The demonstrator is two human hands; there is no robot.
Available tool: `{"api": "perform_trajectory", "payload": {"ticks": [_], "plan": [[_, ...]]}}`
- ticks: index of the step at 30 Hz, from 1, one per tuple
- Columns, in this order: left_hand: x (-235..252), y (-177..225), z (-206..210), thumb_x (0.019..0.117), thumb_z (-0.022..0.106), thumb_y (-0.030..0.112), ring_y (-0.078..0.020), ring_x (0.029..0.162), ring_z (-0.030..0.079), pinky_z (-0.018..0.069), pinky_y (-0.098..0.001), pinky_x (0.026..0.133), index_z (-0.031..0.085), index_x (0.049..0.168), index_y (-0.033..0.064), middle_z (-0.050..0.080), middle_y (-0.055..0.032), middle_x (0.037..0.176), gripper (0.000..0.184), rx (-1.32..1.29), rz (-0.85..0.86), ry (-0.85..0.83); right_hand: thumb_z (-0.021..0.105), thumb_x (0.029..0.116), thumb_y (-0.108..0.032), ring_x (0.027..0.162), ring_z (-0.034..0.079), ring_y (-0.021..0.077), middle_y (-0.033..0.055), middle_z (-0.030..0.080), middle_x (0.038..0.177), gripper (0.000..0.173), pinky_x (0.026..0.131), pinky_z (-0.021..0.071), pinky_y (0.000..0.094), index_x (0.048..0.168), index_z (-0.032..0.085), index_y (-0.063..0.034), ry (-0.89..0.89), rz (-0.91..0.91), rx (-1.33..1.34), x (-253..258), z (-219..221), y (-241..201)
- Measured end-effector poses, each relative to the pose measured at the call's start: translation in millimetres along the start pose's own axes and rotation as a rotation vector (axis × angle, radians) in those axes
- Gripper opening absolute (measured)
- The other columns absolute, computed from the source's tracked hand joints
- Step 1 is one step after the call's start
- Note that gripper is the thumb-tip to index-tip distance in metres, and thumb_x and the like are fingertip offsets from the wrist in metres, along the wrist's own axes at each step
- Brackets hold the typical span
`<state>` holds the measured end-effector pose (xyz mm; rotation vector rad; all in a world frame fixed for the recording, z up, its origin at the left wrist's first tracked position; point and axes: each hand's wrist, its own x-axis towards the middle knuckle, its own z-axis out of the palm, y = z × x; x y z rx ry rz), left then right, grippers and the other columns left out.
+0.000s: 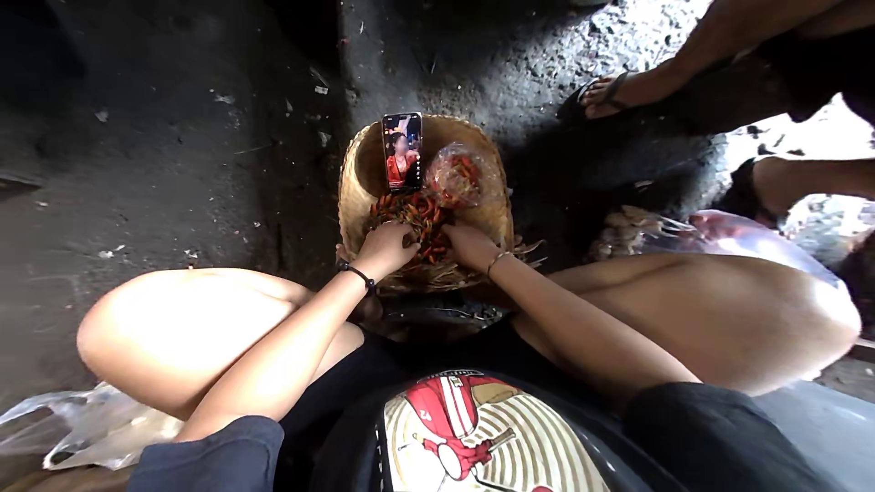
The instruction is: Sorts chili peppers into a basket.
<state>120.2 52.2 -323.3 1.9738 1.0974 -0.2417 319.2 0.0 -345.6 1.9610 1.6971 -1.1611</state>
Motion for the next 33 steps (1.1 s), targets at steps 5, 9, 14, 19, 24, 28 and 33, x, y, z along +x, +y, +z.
{"api": "perform_trajectory", "payload": {"ticks": [5, 9, 14, 19, 24, 28, 33], "plan": [[-0.4, 2.0, -0.9, 0.1026, 0.064, 0.031, -0.0345, 0.123, 0.061, 0.0476, -0.0566, 0.105, 0.070, 0.121, 0.0062, 0.065, -0.0179, 0.127, 0.032, -0.003, 0.008, -0.007, 0.071, 0.0929, -0.010, 0.119, 0.061, 0.0451, 0.0276, 0.057, 0.134, 0.046, 0.096, 0.0527, 0.0609, 0.137, 0.059, -0.0053, 0.034, -0.048, 0.000, -5.8, -6.9, -7.9], [-0.9, 3.3, -1.5, 0.1019, 0.065, 0.030, -0.0362, 0.128, 0.060, 0.0459, -0.0586, 0.107, 0.069, 0.125, 0.0038, 0.063, -0.0202, 0.134, 0.035, -0.010, 0.016, 0.012, 0.071, 0.0954, -0.014, 0.119, 0.061, 0.0431, 0.0267, 0.057, 0.133, 0.050, 0.099, 0.0516, 0.0594, 0.141, 0.056, -0.0032, 0.073, -0.114, 0.051, -12.3, -15.6, -14.0], [-0.8, 4.3, -2.7, 0.1012, 0.066, 0.030, -0.0368, 0.130, 0.058, 0.0451, -0.0585, 0.109, 0.063, 0.135, 0.0031, 0.060, -0.0210, 0.138, 0.043, -0.032, -0.010, 0.002, 0.069, 0.0973, -0.016, 0.117, 0.062, 0.0405, 0.0256, 0.060, 0.126, 0.038, 0.099, 0.0508, 0.0564, 0.129, 0.059, 0.0014, 0.108, -0.218, 0.177, -15.9, -17.3, -15.4], [1.2, 8.3, -7.7, 0.0987, 0.071, 0.019, -0.0317, 0.128, 0.061, 0.0455, -0.0520, 0.111, 0.051, 0.148, 0.0047, 0.064, -0.0189, 0.135, 0.055, -0.311, -0.009, -0.035, 0.070, 0.0973, -0.017, 0.111, 0.065, 0.0378, 0.0249, 0.065, 0.118, 0.034, 0.097, 0.0508, 0.0560, 0.123, 0.061, 0.0027, 0.153, -0.295, 0.422, -18.6, -15.5, -15.4], [2.2, 6.7, -9.0, 0.1067, 0.057, 0.016, -0.0248, 0.117, 0.067, 0.0501, -0.0453, 0.105, 0.062, 0.133, 0.0027, 0.069, -0.0169, 0.127, 0.030, -0.494, -0.026, 0.028, 0.069, 0.0968, -0.013, 0.107, 0.067, 0.0322, 0.0211, 0.068, 0.115, 0.030, 0.096, 0.0528, 0.0515, 0.123, 0.063, 0.0008, 0.187, -0.335, 0.521, -16.7, -12.5, -12.3], [1.8, 3.1, -9.9, 0.1039, 0.063, 0.015, -0.0233, 0.104, 0.068, 0.0531, -0.0428, 0.098, 0.064, 0.123, -0.0018, 0.068, -0.0181, 0.116, 0.025, -0.545, -0.032, 0.050, 0.070, 0.0956, -0.010, 0.102, 0.067, 0.0266, 0.0180, 0.068, 0.113, 0.026, 0.093, 0.0548, 0.0457, 0.118, 0.064, 0.0001, 0.170, -0.358, 0.619, -22.5, -14.3, -17.3], [5.0, 0.2, -7.1, 0.1058, 0.060, 0.017, -0.0214, 0.104, 0.066, 0.0515, -0.0422, 0.097, 0.065, 0.119, -0.0016, 0.068, -0.0164, 0.113, 0.023, -0.566, -0.032, 0.056, 0.069, 0.0956, -0.009, 0.106, 0.066, 0.0279, 0.0195, 0.066, 0.117, 0.027, 0.093, 0.0541, 0.0476, 0.120, 0.064, 0.0005, 0.182, -0.350, 0.648, -24.3, -13.9, -18.1]]}}
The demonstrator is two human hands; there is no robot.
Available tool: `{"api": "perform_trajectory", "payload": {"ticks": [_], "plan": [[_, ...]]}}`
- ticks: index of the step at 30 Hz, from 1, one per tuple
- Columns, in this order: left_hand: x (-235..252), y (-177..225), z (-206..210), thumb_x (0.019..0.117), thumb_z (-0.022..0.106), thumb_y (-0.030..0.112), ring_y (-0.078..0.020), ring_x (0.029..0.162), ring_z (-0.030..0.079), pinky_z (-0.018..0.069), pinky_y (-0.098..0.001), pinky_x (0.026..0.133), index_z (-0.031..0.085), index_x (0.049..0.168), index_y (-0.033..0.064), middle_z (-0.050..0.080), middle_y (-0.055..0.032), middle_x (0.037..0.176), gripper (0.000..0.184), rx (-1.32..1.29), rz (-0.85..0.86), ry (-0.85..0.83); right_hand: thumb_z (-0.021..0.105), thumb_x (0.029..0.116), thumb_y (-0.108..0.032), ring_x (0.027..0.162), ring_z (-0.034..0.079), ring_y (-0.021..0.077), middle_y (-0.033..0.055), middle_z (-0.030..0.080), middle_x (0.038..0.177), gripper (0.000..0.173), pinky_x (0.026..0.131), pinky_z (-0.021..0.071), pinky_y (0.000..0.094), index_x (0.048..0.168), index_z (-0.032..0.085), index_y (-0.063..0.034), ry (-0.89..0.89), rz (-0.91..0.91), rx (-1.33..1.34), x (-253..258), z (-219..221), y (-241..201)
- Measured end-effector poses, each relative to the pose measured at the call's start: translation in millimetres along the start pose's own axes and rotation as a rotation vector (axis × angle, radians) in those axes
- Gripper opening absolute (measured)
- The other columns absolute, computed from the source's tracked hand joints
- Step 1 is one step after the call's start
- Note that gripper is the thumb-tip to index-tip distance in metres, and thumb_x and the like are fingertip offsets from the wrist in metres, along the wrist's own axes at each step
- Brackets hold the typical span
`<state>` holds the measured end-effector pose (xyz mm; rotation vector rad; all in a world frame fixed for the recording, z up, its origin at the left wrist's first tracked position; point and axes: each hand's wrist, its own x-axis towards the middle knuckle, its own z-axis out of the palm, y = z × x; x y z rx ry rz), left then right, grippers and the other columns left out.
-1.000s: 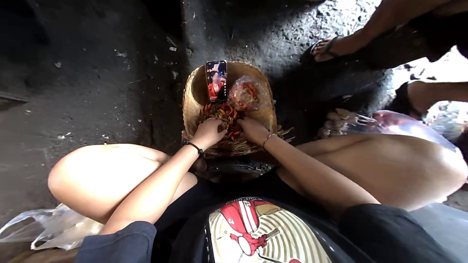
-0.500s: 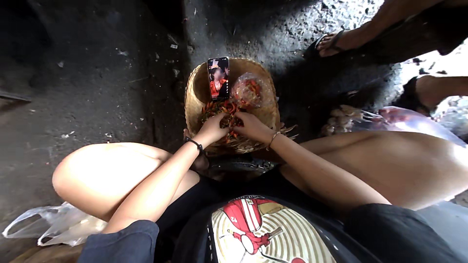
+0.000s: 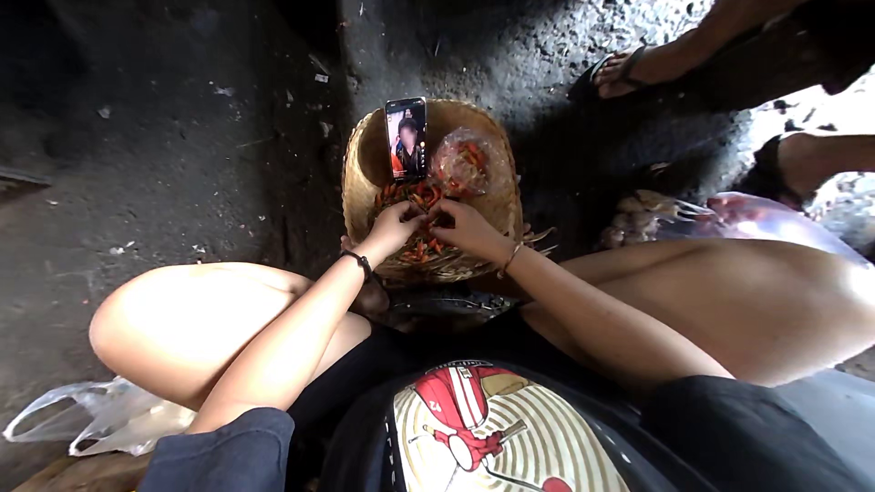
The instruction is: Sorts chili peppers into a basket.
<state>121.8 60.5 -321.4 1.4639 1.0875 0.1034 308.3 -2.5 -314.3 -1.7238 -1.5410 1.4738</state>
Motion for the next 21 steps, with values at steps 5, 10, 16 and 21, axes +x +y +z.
{"api": "perform_trajectory", "payload": {"ticks": [5, 10, 16, 21], "plan": [[0.5, -0.4, 0.2, 0.1069, 0.057, 0.018, -0.0245, 0.105, 0.066, 0.0510, -0.0456, 0.097, 0.064, 0.121, -0.0010, 0.068, -0.0180, 0.114, 0.025, 0.000, -0.045, 0.014, 0.061, 0.1028, -0.015, 0.108, 0.066, 0.0240, 0.0169, 0.067, 0.119, 0.024, 0.097, 0.0533, 0.0449, 0.122, 0.065, -0.0007, -0.013, 0.025, 0.088, 1.4, 1.6, 2.5], [-0.9, -0.4, 1.2, 0.1064, 0.055, 0.018, -0.0266, 0.100, 0.064, 0.0503, -0.0486, 0.092, 0.065, 0.118, -0.0015, 0.067, -0.0187, 0.108, 0.024, 0.020, -0.041, 0.099, 0.053, 0.1048, -0.010, 0.100, 0.065, 0.0189, 0.0140, 0.068, 0.112, 0.020, 0.088, 0.0526, 0.0391, 0.118, 0.065, -0.0010, 0.060, 0.015, 0.138, -0.1, -1.5, 2.2], [-0.8, -3.1, -0.4, 0.1049, 0.057, 0.019, -0.0256, 0.099, 0.066, 0.0517, -0.0483, 0.093, 0.066, 0.115, -0.0006, 0.069, -0.0176, 0.106, 0.023, -0.055, -0.042, 0.210, 0.040, 0.1051, -0.005, 0.091, 0.066, 0.0193, 0.0140, 0.068, 0.105, 0.024, 0.078, 0.0540, 0.0381, 0.117, 0.060, -0.0002, 0.113, 0.153, 0.179, -0.8, -3.3, -2.6], [-4.5, 4.0, 3.8, 0.1069, 0.054, 0.014, -0.0131, 0.089, 0.065, 0.0539, -0.0323, 0.085, 0.063, 0.115, -0.0015, 0.067, -0.0103, 0.101, 0.020, -0.336, -0.049, 0.181, 0.042, 0.1097, -0.020, 0.088, 0.062, 0.0188, 0.0159, 0.061, 0.111, 0.036, 0.078, 0.0540, 0.0368, 0.141, 0.045, -0.0033, 0.053, 0.216, 0.347, 0.3, 1.9, -4.7]]}}
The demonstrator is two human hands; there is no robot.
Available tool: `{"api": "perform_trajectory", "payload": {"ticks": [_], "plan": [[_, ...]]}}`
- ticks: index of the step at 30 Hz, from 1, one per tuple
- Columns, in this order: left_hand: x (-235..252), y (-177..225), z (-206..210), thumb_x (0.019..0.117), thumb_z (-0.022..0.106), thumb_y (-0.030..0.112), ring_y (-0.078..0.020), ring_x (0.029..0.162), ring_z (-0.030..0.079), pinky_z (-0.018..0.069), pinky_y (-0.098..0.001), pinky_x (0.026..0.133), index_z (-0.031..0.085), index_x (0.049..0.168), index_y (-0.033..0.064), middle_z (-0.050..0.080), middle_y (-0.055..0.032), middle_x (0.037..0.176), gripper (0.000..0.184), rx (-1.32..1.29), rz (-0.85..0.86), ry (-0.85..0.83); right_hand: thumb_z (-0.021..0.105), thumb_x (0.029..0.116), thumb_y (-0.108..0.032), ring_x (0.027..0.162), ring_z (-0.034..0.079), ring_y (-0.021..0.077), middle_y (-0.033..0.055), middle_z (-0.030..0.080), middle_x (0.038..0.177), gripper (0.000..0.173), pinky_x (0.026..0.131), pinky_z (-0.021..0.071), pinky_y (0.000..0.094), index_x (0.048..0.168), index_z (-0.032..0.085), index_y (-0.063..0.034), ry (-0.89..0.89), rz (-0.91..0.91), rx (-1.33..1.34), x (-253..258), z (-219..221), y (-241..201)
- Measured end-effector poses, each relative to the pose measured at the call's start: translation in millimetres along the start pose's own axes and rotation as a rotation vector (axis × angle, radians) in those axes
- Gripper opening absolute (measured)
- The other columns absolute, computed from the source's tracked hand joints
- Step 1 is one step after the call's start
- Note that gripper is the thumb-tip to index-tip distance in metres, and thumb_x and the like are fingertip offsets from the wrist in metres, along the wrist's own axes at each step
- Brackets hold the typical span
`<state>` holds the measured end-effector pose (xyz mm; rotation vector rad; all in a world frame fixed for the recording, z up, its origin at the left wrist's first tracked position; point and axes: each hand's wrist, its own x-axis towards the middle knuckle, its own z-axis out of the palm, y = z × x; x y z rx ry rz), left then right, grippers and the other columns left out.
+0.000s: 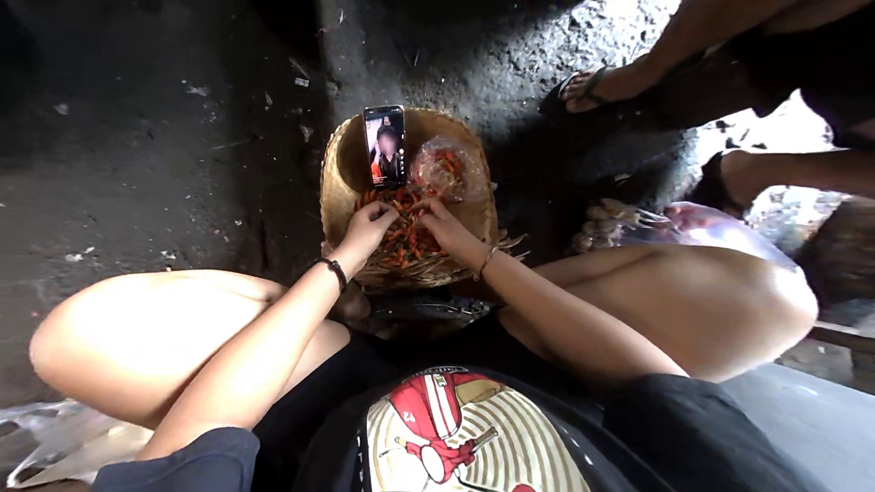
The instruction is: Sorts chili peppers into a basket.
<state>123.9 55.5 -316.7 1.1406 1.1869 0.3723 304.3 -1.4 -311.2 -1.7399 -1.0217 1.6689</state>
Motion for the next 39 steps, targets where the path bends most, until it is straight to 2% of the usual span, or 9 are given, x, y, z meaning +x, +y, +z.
{"api": "perform_trajectory", "payload": {"ticks": [2, 5, 7, 12, 16, 21, 25, 35, 39], "plan": [[-1.5, -4.3, 2.1, 0.1071, 0.054, 0.014, -0.0122, 0.089, 0.065, 0.0551, -0.0306, 0.084, 0.062, 0.116, -0.0009, 0.067, -0.0096, 0.102, 0.019, -0.093, -0.026, -0.002, 0.054, 0.1074, -0.028, 0.094, 0.061, 0.0203, 0.0173, 0.062, 0.116, 0.037, 0.084, 0.0519, 0.0392, 0.134, 0.053, -0.0025, -0.036, -0.032, -0.016, 0.4, 3.5, 2.8], [-0.5, -5.9, 2.8, 0.1071, 0.054, 0.014, -0.0144, 0.092, 0.066, 0.0569, -0.0318, 0.085, 0.061, 0.117, -0.0006, 0.065, -0.0110, 0.107, 0.019, -0.196, -0.052, 0.024, 0.063, 0.1029, -0.019, 0.104, 0.064, 0.0208, 0.0164, 0.064, 0.118, 0.030, 0.092, 0.0539, 0.0401, 0.127, 0.058, -0.0003, -0.049, -0.189, -0.128, 4.1, 5.1, 8.0], [0.8, -6.2, 2.0, 0.1076, 0.053, 0.014, -0.0165, 0.094, 0.068, 0.0580, -0.0338, 0.088, 0.061, 0.118, -0.0016, 0.066, -0.0125, 0.108, 0.020, -0.232, -0.052, 0.026, 0.063, 0.1022, -0.016, 0.110, 0.065, 0.0213, 0.0164, 0.066, 0.119, 0.027, 0.097, 0.0530, 0.0409, 0.124, 0.062, 0.0003, -0.006, -0.290, -0.194, 6.1, 4.5, 12.4], [0.2, -4.4, 3.7, 0.1072, 0.050, 0.014, -0.0153, 0.089, 0.067, 0.0577, -0.0333, 0.085, 0.060, 0.113, 0.0000, 0.067, -0.0087, 0.098, 0.018, -0.271, -0.054, 0.026, 0.062, 0.1033, -0.018, 0.102, 0.067, 0.0177, 0.0136, 0.069, 0.115, 0.025, 0.093, 0.0549, 0.0371, 0.122, 0.066, -0.0016, 0.086, -0.319, -0.189, 5.6, 1.0, 7.3], [-1.7, 0.9, 4.0, 0.1056, 0.057, 0.013, -0.0156, 0.092, 0.070, 0.0591, -0.0325, 0.085, 0.057, 0.126, 0.0013, 0.068, -0.0105, 0.108, 0.023, -0.256, -0.011, -0.040, 0.062, 0.1037, -0.018, 0.094, 0.069, 0.0135, 0.0112, 0.072, 0.106, 0.025, 0.089, 0.0567, 0.0331, 0.122, 0.069, -0.0024, 0.103, -0.335, -0.177, 3.9, -4.2, 1.5], [-1.8, 2.7, 4.0, 0.1022, 0.064, 0.010, -0.0110, 0.091, 0.068, 0.0579, -0.0287, 0.085, 0.067, 0.112, -0.0005, 0.070, -0.0078, 0.103, 0.015, -0.165, 0.045, -0.023, 0.057, 0.1062, -0.019, 0.105, 0.067, 0.0133, 0.0111, 0.071, 0.117, 0.027, 0.096, 0.0535, 0.0327, 0.126, 0.069, -0.0039, 0.052, -0.364, -0.229, 3.6, -8.0, 0.7], [0.1, -2.4, 3.8, 0.1005, 0.065, 0.007, -0.0125, 0.090, 0.066, 0.0570, -0.0295, 0.083, 0.063, 0.116, 0.0003, 0.066, -0.0094, 0.106, 0.017, -0.128, 0.076, 0.027, 0.047, 0.1101, -0.017, 0.083, 0.061, 0.0066, 0.0067, 0.071, 0.108, 0.029, 0.072, 0.0492, 0.0247, 0.127, 0.067, -0.0053, 0.034, -0.301, -0.213, 1.9, -9.4, -4.0], [-2.2, 1.4, 2.5, 0.1022, 0.065, 0.012, -0.0095, 0.087, 0.069, 0.0585, -0.0273, 0.083, 0.068, 0.114, -0.0018, 0.070, -0.0089, 0.102, 0.019, -0.018, 0.057, -0.064, 0.063, 0.1023, -0.013, 0.090, 0.066, 0.0092, 0.0096, 0.069, 0.104, 0.020, 0.083, 0.0553, 0.0267, 0.119, 0.065, -0.0017, 0.058, -0.290, -0.107, -0.1, -10.3, -5.8], [-2.6, 2.6, 3.0, 0.1045, 0.060, 0.012, -0.0073, 0.086, 0.067, 0.0569, -0.0257, 0.083, 0.068, 0.112, -0.0015, 0.070, -0.0062, 0.099, 0.017, -0.035, 0.079, -0.073, 0.060, 0.1042, -0.016, 0.067, 0.055, 0.0022, 0.0028, 0.069, 0.095, 0.018, 0.061, 0.0450, 0.0185, 0.117, 0.066, -0.0039, 0.038, -0.275, -0.018, 1.5, -12.8, -6.1]]}}
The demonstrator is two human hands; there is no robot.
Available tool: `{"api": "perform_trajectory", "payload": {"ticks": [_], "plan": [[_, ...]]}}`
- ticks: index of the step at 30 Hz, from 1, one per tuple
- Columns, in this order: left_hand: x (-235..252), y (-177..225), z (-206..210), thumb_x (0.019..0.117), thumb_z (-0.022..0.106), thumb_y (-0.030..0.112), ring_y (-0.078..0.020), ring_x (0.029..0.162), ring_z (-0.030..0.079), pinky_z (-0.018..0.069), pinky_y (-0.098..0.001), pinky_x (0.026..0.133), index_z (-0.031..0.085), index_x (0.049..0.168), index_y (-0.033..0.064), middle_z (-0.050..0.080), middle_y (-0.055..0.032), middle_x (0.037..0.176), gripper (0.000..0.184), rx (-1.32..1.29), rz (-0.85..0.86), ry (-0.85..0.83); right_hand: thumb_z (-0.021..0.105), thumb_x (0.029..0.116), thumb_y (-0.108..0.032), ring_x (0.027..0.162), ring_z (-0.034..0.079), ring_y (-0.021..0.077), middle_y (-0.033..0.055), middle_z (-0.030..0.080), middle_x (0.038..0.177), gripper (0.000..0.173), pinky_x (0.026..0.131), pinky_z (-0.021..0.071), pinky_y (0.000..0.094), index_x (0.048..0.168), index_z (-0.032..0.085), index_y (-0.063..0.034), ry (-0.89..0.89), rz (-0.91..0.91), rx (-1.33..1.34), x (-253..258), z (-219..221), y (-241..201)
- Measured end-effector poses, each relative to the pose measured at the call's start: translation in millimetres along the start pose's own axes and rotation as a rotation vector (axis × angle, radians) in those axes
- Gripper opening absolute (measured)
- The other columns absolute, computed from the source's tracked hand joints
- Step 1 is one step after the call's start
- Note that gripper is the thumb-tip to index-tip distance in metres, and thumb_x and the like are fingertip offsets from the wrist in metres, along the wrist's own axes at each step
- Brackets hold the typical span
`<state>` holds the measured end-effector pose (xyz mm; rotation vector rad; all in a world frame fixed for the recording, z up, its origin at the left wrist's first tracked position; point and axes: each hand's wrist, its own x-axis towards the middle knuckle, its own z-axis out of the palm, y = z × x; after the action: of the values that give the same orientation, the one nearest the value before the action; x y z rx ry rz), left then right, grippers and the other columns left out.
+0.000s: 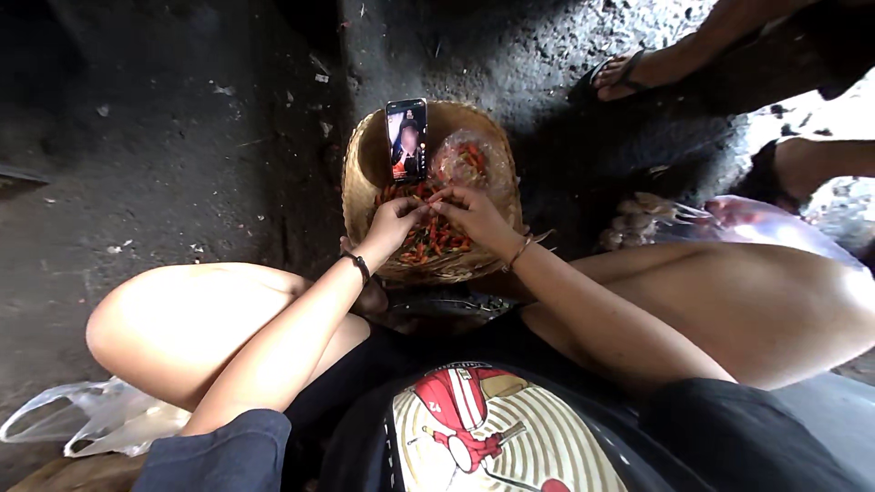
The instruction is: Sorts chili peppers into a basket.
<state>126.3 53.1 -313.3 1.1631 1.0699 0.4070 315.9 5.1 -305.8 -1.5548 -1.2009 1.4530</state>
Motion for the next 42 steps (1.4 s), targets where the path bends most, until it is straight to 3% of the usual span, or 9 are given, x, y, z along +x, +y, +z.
{"api": "perform_trajectory", "payload": {"ticks": [2, 8, 14, 16, 18, 20, 23, 33, 42], "plan": [[-0.1, 0.3, 0.4, 0.1051, 0.059, 0.010, -0.0074, 0.087, 0.068, 0.0572, -0.0256, 0.084, 0.068, 0.112, -0.0019, 0.072, -0.0057, 0.099, 0.017, -0.032, 0.026, -0.005, 0.056, 0.1057, -0.015, 0.058, 0.048, 0.0006, 0.0013, 0.069, 0.094, 0.017, 0.053, 0.0394, 0.0167, 0.116, 0.064, -0.0030, -0.034, 0.052, 0.181, 1.0, -1.3, 0.2], [-0.8, 0.4, 0.1, 0.1052, 0.058, 0.011, -0.0094, 0.088, 0.069, 0.0579, -0.0277, 0.086, 0.067, 0.113, -0.0017, 0.071, -0.0059, 0.099, 0.017, -0.094, 0.084, -0.044, 0.049, 0.1082, -0.016, 0.056, 0.047, -0.0011, -0.0039, 0.064, 0.083, 0.018, 0.051, 0.0407, 0.0135, 0.106, 0.064, -0.0078, -0.103, 0.250, 0.664, 0.3, -1.9, 0.8], [-4.7, 6.6, 1.1, 0.1074, 0.052, 0.009, -0.0084, 0.088, 0.068, 0.0575, -0.0276, 0.088, 0.066, 0.112, 0.0020, 0.069, -0.0004, 0.095, 0.016, -0.221, 0.089, -0.149, 0.045, 0.1098, -0.020, 0.056, 0.045, -0.0002, -0.0060, 0.054, 0.075, 0.020, 0.052, 0.0406, 0.0129, 0.098, 0.060, -0.0123, -0.081, 0.299, 0.844, -0.8, 1.4, 2.1], [-5.2, 12.3, 1.1, 0.1079, 0.051, 0.011, -0.0083, 0.085, 0.066, 0.0570, -0.0274, 0.085, 0.064, 0.112, 0.0020, 0.066, -0.0006, 0.092, 0.016, -0.176, 0.074, -0.143, 0.044, 0.1098, -0.020, 0.056, 0.045, 0.0002, -0.0060, 0.055, 0.076, 0.019, 0.052, 0.0409, 0.0135, 0.100, 0.059, -0.0128, 0.013, 0.283, 0.825, 0.9, 0.6, 5.7], [0.6, 9.1, -5.6, 0.1070, 0.055, 0.015, -0.0120, 0.085, 0.066, 0.0561, -0.0311, 0.084, 0.067, 0.112, -0.0005, 0.068, -0.0068, 0.094, 0.020, 0.143, 0.085, -0.057, 0.047, 0.1091, -0.021, 0.056, 0.048, 0.0014, -0.0051, 0.058, 0.077, 0.014, 0.052, 0.0425, 0.0155, 0.104, 0.058, -0.0123, 0.169, 0.330, 0.751, 3.1, -2.3, 6.1], [6.3, 2.7, -17.5, 0.1043, 0.060, 0.018, -0.0290, 0.103, 0.069, 0.0535, -0.0493, 0.096, 0.067, 0.118, -0.0012, 0.071, -0.0186, 0.109, 0.025, 0.602, 0.028, -0.018, 0.050, 0.1085, -0.020, 0.057, 0.049, 0.0023, -0.0032, 0.060, 0.081, 0.013, 0.051, 0.0416, 0.0165, 0.108, 0.059, -0.0100, 0.263, 0.390, 0.682, 4.8, -3.8, 4.4], [5.5, -7.6, -19.9, 0.0895, 0.075, 0.015, -0.0457, 0.124, 0.057, 0.0444, -0.0662, 0.103, 0.065, 0.129, 0.0030, 0.059, -0.0251, 0.133, 0.043, 1.044, -0.033, 0.003, 0.050, 0.1079, -0.019, 0.060, 0.051, 0.0043, 0.0005, 0.066, 0.088, 0.015, 0.053, 0.0409, 0.0183, 0.111, 0.059, -0.0077, 0.231, 0.405, 0.535, 4.8, -2.4, 7.3], [6.7, -21.0, 3.2, 0.1007, 0.060, 0.008, -0.0379, 0.126, 0.059, 0.0456, -0.0602, 0.104, 0.071, 0.124, 0.0066, 0.063, -0.0162, 0.133, 0.025, 1.272, 0.094, -0.154, 0.054, 0.1067, -0.017, 0.073, 0.060, 0.0086, 0.0045, 0.069, 0.096, 0.017, 0.063, 0.0483, 0.0231, 0.114, 0.061, -0.0035, 0.060, 0.363, 0.254, -2.1, 14.8, 19.5], [7.1, -17.7, 5.0, 0.0957, 0.061, 0.000, -0.0387, 0.129, 0.056, 0.0440, -0.0579, 0.105, 0.067, 0.126, 0.0030, 0.060, -0.0182, 0.137, 0.031, 1.352, 0.084, -0.187, 0.045, 0.1087, -0.015, 0.074, 0.061, 0.0098, 0.0042, 0.067, 0.097, 0.024, 0.063, 0.0498, 0.0238, 0.121, 0.063, -0.0051, 0.061, 0.424, 0.331, 0.2, 13.0, 22.0]]}}
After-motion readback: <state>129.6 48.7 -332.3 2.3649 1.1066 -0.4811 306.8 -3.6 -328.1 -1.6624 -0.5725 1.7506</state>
